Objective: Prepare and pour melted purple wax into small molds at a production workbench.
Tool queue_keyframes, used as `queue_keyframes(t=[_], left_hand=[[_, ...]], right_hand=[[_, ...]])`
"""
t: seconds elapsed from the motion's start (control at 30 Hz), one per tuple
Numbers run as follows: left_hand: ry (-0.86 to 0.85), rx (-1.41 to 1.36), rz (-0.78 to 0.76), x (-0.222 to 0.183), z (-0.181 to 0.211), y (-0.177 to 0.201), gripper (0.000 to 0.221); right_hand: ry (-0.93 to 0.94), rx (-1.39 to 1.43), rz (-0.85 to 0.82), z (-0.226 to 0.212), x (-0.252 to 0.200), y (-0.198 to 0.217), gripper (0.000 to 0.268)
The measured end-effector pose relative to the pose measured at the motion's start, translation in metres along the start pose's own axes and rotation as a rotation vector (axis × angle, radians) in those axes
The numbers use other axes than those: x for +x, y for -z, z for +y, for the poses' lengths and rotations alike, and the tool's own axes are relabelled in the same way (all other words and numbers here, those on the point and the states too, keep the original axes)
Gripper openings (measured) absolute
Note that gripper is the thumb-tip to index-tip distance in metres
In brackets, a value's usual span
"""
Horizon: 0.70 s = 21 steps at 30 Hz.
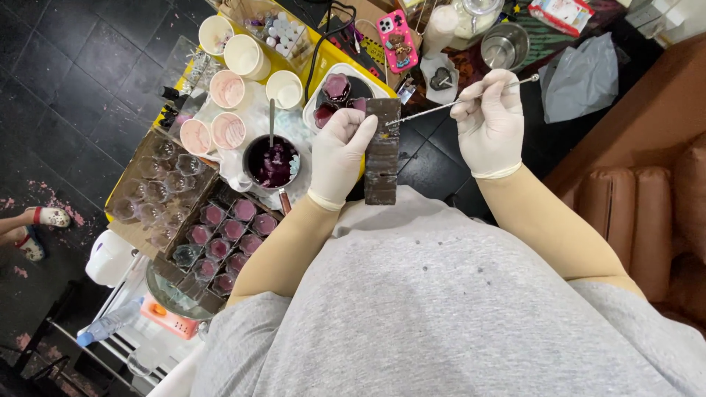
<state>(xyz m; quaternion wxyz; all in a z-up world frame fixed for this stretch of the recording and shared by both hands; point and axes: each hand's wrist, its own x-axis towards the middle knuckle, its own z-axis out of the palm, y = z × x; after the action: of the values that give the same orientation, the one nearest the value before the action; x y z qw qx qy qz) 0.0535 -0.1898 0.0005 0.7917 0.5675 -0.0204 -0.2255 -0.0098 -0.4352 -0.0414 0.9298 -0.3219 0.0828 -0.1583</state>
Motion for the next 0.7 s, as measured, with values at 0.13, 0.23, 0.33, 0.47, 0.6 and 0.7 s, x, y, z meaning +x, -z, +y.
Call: queue_keyframes(t=[0.13,0.23,0.33,0.47,0.6,0.7], left_hand=[[-0.041,-0.013,-0.019,-0.001,-0.009,0.011,0.009],[0.008,-0.059,0.002,-0.003,-0.005,0.014,0.009],[0.031,-0.049,-0.006,-0.009,0.003,0.020,0.009],[0.053,-0.006,0.011,-0.014,0.009,0.028,0.010],[0.068,-0.100,0.021,-0.016,0.018,0.036,0.010],[0.061,-0.082,0.035,-0.018,0.024,0.043,0.010]], right_hand=[[-0.017,0.009,0.005,0.011,-0.011,0.002,0.013],[-0.033,0.022,0.003,0.015,-0.016,-0.004,0.013],[-0.066,0.069,0.022,0.017,-0.019,-0.017,0.013],[-0.056,0.082,0.016,0.018,-0.019,-0.034,0.013],[-0.034,0.025,-0.025,0.028,-0.015,-0.044,0.014],[-0.041,0.005,-0.037,0.037,-0.013,-0.039,0.014]])
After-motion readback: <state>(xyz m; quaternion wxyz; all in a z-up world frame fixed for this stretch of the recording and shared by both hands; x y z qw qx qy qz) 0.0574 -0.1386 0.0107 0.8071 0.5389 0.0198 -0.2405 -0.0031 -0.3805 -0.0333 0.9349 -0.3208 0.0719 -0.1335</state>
